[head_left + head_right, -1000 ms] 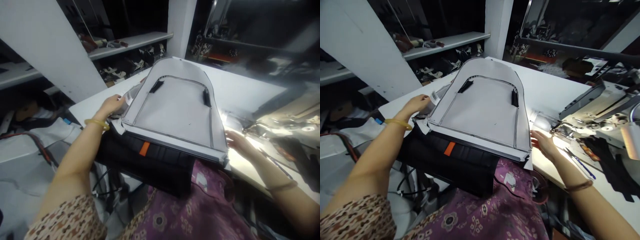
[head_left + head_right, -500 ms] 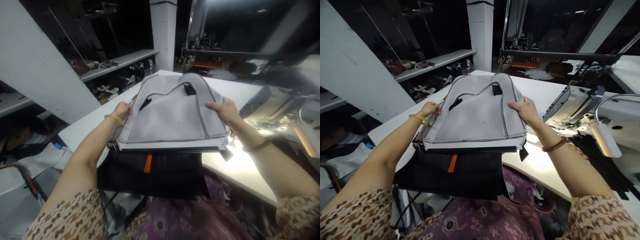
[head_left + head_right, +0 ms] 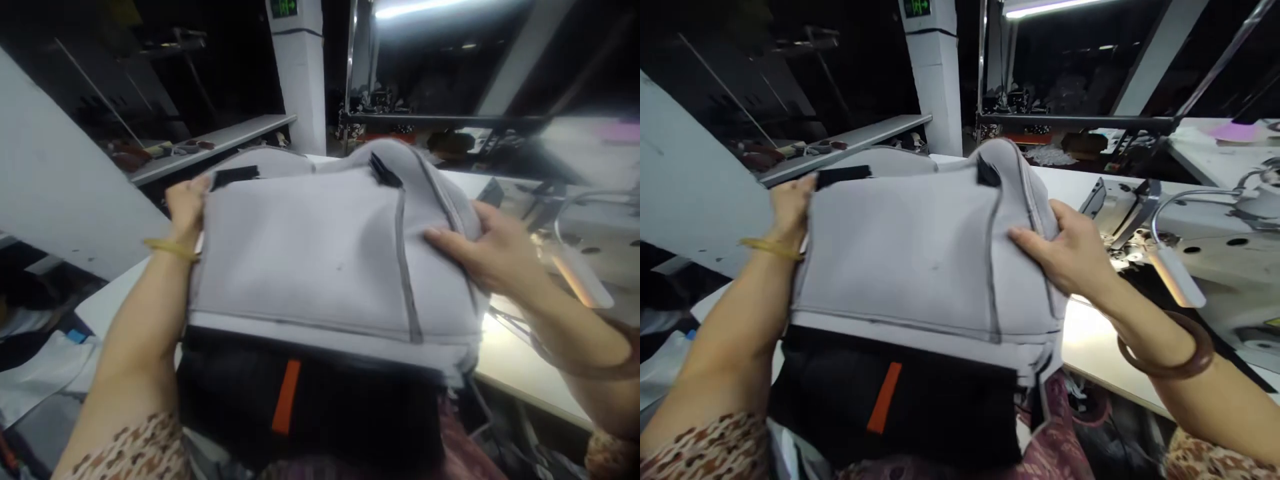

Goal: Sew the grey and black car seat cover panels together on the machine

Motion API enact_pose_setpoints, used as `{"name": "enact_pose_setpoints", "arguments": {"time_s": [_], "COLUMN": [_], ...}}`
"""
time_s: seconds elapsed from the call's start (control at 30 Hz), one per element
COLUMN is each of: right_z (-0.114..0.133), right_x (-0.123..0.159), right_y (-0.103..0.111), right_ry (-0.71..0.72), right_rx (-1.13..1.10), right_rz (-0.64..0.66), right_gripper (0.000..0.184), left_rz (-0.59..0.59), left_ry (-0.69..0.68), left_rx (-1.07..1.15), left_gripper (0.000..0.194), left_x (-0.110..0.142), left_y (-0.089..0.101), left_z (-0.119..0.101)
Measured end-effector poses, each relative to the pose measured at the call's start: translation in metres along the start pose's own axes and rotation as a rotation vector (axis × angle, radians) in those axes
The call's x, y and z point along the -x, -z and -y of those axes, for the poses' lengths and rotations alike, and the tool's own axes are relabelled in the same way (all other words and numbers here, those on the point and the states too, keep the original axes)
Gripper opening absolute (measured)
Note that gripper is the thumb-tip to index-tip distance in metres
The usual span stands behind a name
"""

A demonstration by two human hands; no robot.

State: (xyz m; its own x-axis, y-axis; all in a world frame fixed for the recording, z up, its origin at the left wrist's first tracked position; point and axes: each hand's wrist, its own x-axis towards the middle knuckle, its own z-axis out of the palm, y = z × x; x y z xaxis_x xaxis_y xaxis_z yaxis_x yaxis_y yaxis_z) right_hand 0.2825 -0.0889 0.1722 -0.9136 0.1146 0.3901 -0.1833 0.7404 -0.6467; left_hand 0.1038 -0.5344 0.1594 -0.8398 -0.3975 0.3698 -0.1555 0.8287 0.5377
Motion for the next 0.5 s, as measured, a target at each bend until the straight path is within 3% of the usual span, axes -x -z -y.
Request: {"name": "enact_pose_setpoints", "arguments": {"time_s": [0.07, 0.13, 0.23, 0.3, 0.4, 0.5], "right_z": [0.002, -0.008, -0.035, -0.052, -0.074, -0.093], "right_x": [0.012, 0.026, 0.04, 0.04, 0.031, 0.023], "right_y": [-0.029, -0.075, -0.128, -0.136, -0.12, -0.108], "right_ry": [-0.025, -0.078, -0.116, -0.118, -0.107, -0.293], "right_rx": [0.161, 0.313, 0.316, 0.293, 0.194, -0.066], "right_rz": [0.176, 0.551, 0.718, 0.728, 0.55, 0.366], "right_gripper": [0.033, 0.028, 0.028, 0.041, 0.074, 0.111], "left_rz": [0.052, 0.155, 0.276, 0.312, 0.423, 0.555], "left_ry": [0.087, 0.148, 0.205, 0.226, 0.262, 0.191], "left_rx": [-0.127, -0.253, -0.382, -0.43, -0.449, -0.414], "left_gripper": [0.033, 0.027, 0.042, 0.059, 0.079, 0.077], "left_x": [0.007, 0.028, 0.059, 0.067, 0.068, 0.074], "left_y": [0.0, -0.012, -0.024, -0.017, 0.004, 0.01], "left_z": [0.023, 0.049, 0.083, 0.097, 0.107, 0.104]}}
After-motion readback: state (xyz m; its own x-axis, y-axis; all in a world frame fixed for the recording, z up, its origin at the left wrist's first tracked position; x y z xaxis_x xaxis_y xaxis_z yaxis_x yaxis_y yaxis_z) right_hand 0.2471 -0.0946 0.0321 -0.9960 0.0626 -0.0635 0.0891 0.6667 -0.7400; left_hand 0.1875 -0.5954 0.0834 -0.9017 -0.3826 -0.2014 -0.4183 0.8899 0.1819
